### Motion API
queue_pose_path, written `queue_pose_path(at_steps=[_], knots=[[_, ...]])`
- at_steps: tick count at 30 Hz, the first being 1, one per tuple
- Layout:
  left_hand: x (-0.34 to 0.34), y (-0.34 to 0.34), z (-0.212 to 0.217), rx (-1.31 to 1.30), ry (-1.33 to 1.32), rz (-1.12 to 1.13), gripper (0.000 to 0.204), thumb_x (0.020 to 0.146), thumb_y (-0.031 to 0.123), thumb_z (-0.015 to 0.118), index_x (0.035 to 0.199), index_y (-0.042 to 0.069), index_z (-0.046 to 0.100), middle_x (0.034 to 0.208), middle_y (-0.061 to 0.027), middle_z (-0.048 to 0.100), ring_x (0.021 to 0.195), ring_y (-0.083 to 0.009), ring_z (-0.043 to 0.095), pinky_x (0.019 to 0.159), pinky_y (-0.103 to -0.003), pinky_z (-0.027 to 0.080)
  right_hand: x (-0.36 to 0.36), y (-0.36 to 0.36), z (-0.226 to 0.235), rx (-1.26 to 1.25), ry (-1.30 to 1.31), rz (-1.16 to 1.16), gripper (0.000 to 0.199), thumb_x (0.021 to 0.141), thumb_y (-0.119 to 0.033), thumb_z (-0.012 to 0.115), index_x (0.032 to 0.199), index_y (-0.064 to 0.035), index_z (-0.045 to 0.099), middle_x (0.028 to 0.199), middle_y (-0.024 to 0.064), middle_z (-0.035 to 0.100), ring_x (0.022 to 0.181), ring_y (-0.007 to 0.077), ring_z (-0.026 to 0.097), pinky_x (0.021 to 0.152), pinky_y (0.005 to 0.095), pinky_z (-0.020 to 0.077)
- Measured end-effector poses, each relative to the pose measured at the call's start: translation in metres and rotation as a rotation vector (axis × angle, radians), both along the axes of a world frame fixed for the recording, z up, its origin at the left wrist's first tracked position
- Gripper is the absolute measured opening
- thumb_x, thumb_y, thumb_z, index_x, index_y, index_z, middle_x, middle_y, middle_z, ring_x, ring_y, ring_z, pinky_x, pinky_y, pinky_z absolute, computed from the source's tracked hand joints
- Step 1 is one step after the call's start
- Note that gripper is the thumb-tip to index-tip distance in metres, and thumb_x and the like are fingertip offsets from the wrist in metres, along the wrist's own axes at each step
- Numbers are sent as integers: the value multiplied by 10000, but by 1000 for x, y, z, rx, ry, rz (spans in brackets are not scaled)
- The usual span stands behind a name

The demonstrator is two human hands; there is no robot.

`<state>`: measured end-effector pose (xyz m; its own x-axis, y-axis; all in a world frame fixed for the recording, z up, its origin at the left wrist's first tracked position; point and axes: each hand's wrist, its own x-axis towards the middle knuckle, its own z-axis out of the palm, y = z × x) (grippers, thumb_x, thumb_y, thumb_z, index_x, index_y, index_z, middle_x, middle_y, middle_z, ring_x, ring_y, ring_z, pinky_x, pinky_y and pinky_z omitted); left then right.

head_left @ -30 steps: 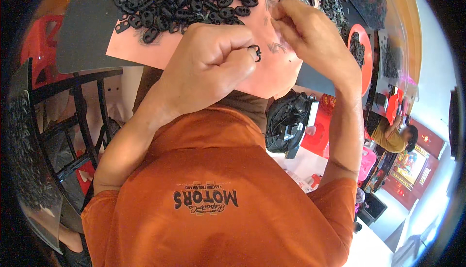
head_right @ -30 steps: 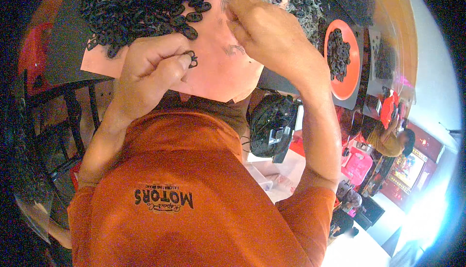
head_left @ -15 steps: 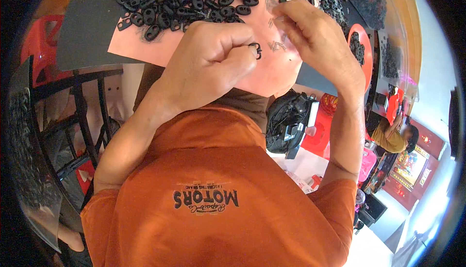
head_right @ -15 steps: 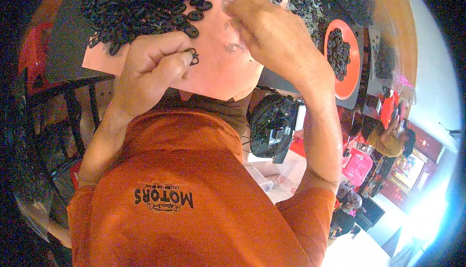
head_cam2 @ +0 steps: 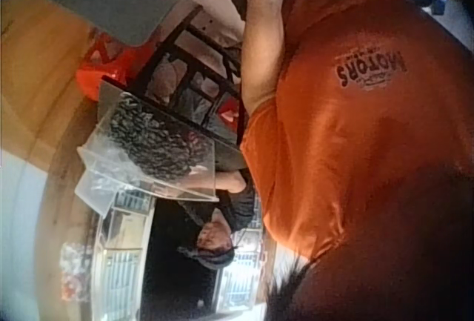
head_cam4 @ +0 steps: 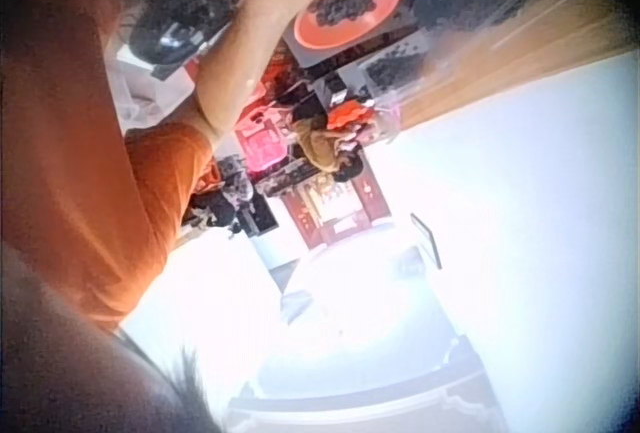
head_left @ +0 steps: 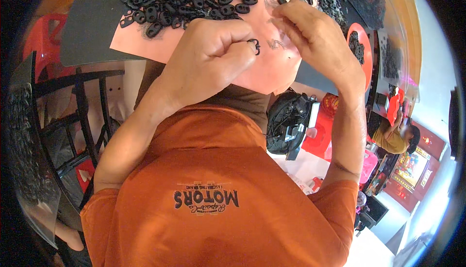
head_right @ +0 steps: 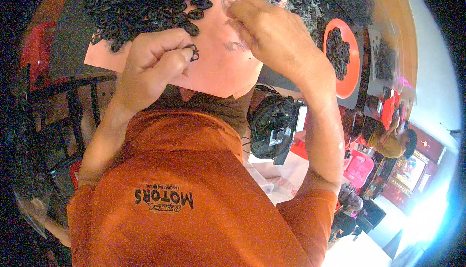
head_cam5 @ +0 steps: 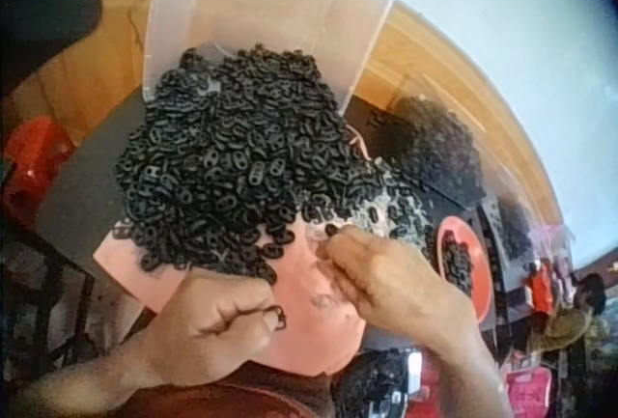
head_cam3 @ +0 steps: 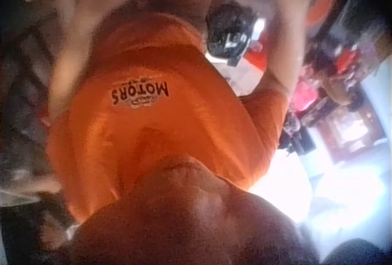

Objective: The person sits at a table and repeatedly picks up small black plastic components and metal springs. They insert the springs into the plastic parts by hand and place the assembled units onto a pink sheet on the table.

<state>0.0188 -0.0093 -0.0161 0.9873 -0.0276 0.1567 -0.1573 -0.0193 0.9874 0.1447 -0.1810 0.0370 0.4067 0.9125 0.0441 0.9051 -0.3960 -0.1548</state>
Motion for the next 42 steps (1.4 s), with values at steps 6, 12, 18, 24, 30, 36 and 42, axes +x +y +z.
queue_pose_path(at_steps=[6, 12, 18, 24, 30, 36, 42], knots=[[0, -4, -3, -103, 11, 29, 143, 789, 104, 505, 726, -5, 572, 488, 14, 334, 465, -37, 326, 410, -265, 263, 7, 5, -2, -62, -62, 45, 139, 826, -129, 541, 917, -25, 539, 834, 136, 551, 759, 344, 555, 639, 393, 450], [1, -5, -2, -74, -15, 54, 192, 775, 94, 498, 625, -15, 446, 485, -3, 315, 465, -41, 319, 408, -276, 258, 6, 9, 4, -125, -87, 91, 120, 820, -130, 531, 886, -30, 530, 818, 141, 540, 751, 354, 550, 613, 406, 445], [2, -4, -5, -58, -33, 56, 173, 771, 93, 495, 638, -15, 467, 477, -2, 307, 457, -41, 312, 408, -273, 258, 9, 15, 7, -189, -80, 120, 114, 765, -86, 536, 847, -8, 535, 818, 155, 558, 757, 361, 556, 625, 422, 454], [1, 1, 1, -52, 21, -11, 180, 805, 116, 477, 662, 10, 506, 539, 23, 399, 514, -38, 367, 455, -246, 293, 21, 17, 4, -189, 25, 184, 129, 786, -89, 549, 855, 19, 529, 774, 190, 536, 716, 389, 529, 609, 411, 430], [3, -1, -2, -61, -34, 51, 158, 770, 105, 498, 667, -14, 506, 479, -9, 312, 461, -37, 321, 409, -269, 266, 25, 18, 5, -143, 158, 116, 124, 798, -92, 532, 852, 19, 543, 775, 196, 561, 736, 384, 545, 638, 423, 437], [1, 4, 1, -4, 43, -38, 208, 821, 132, 473, 649, 17, 497, 566, 29, 444, 549, -44, 401, 482, -234, 312, 23, 20, 4, -145, 102, 130, 113, 772, -100, 516, 786, 6, 553, 761, 205, 579, 772, 395, 562, 661, 471, 446], [1, 4, 1, -11, 45, -36, 203, 815, 129, 482, 648, 15, 496, 569, 27, 443, 545, -45, 392, 481, -237, 309, 16, 27, 5, -198, -1, 170, 122, 727, -86, 528, 767, 27, 551, 739, 207, 573, 735, 387, 568, 635, 450, 458]])
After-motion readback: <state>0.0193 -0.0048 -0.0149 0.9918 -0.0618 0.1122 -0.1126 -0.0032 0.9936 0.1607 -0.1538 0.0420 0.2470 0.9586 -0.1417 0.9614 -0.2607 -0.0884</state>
